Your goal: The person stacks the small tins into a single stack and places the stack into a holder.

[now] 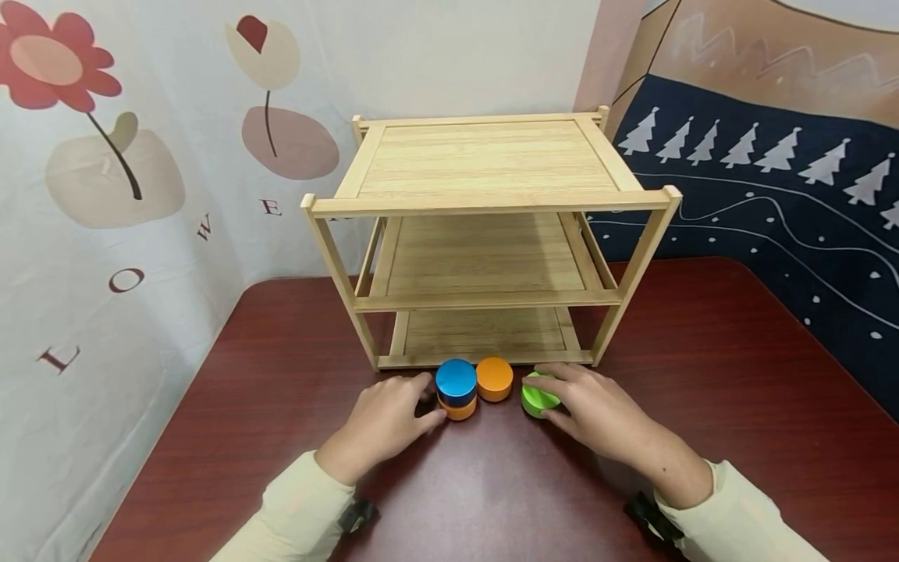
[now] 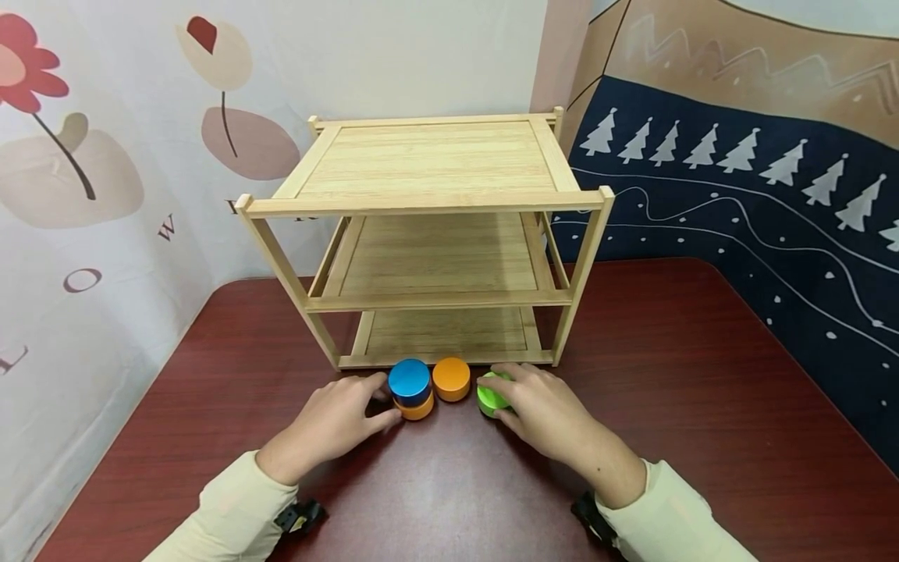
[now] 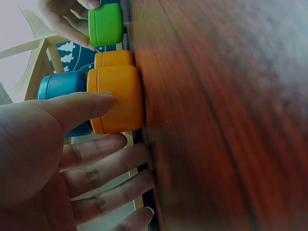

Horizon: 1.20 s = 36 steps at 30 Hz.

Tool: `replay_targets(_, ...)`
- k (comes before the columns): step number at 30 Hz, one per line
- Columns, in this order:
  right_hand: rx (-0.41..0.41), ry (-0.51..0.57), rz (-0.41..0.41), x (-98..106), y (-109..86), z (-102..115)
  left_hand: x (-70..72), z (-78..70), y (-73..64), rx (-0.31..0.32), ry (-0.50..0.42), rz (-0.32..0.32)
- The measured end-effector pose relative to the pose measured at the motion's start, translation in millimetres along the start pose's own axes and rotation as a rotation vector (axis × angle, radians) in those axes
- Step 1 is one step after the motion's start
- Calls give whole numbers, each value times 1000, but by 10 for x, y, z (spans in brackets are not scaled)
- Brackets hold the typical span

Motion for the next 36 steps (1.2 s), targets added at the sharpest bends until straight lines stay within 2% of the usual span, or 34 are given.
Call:
replay_targets(18, 65, -26, -104, 210, -42, 154, -9, 18, 8, 5, -8, 12)
replay_targets(36, 97, -29, -135, 281, -24, 282, 16, -13, 4, -18, -6, -5)
Point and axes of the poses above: each hand's wrist, its own y-axis towards the middle knuckle, its own x-axis out of the back of the hand, z = x × y, the point moved 10 cm from there along y, towards the middle knuckle, and after that the axes turned 3 degrees about -y, right-handed, at the moved point
